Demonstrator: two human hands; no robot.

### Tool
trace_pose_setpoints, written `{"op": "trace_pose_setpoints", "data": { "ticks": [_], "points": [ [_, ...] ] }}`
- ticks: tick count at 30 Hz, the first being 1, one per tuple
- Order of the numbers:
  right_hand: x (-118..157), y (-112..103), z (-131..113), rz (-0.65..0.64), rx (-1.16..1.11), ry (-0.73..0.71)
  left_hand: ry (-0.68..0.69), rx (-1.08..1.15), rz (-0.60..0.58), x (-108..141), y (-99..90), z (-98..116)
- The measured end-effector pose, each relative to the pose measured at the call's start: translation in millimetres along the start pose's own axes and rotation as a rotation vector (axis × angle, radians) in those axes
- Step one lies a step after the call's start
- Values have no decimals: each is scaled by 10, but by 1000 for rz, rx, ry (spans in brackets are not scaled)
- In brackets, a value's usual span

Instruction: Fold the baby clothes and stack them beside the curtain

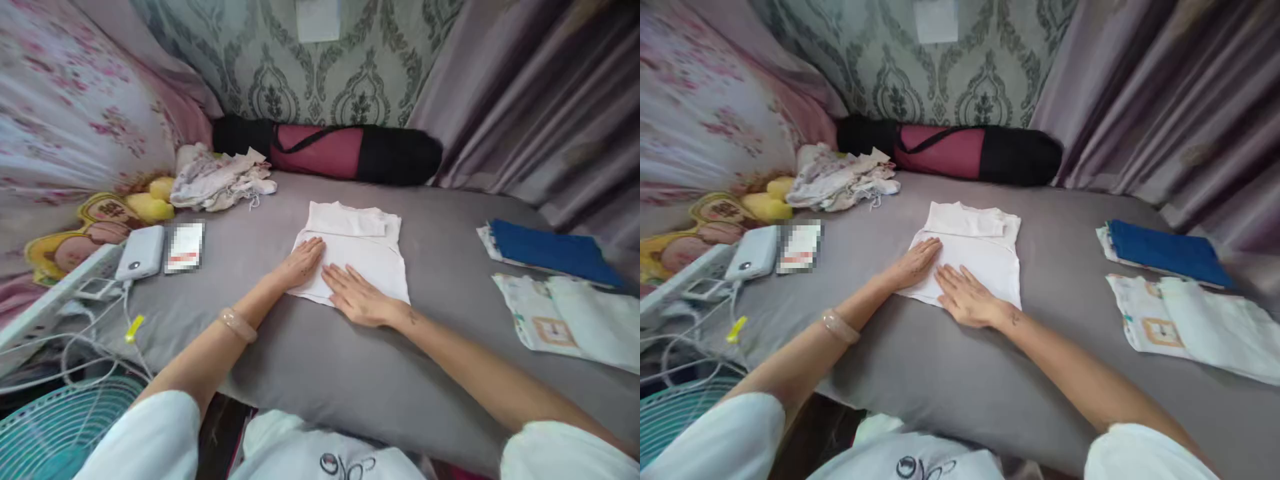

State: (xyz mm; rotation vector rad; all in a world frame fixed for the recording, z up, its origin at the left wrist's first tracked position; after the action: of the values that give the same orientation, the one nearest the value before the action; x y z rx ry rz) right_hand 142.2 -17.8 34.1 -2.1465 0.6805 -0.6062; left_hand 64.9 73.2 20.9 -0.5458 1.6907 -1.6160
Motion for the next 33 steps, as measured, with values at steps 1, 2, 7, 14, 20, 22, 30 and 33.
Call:
{"op": "trace_pose_setpoints", "data": {
  "ticks": [1,2,7,14,20,22,30,33],
  "points": [
    [94,65,-81,-19,-34,-13,-5,5,8,2,-1,-4],
    [185,123,-164,-36,-74,-29,-9,10,13,4,-1,-9],
    [453,146,-467,-101,-365,-148,-21,23,-12,-47,-19,-15],
    [250,-880,526,530,-218,-18,-66,-5,53,-334,-131,277],
    [246,-537,897,275,87,63,-34,-125,-142,-140,62,378],
    [359,-396,796,224,109,42,-22,-144,-158,-10,43,303],
    [861,-75,324,134,61,-52,6,-98,-292,453,-55,108],
    [1044,-8,186,145,23,-71,-2,-90,-316,636,-108,89]
  ]
}}
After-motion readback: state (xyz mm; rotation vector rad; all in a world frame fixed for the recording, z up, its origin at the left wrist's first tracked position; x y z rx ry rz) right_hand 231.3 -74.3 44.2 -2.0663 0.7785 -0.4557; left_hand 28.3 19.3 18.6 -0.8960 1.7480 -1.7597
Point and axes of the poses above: each hand's wrist, its own x-axis away from the middle knuckle, its own y-axis out of the palm, z = x × y, the point moved 10 cm from there along -x, towards the middle knuckle, and after that the axes turned 13 degrees about -x, right-handed, at the moved point
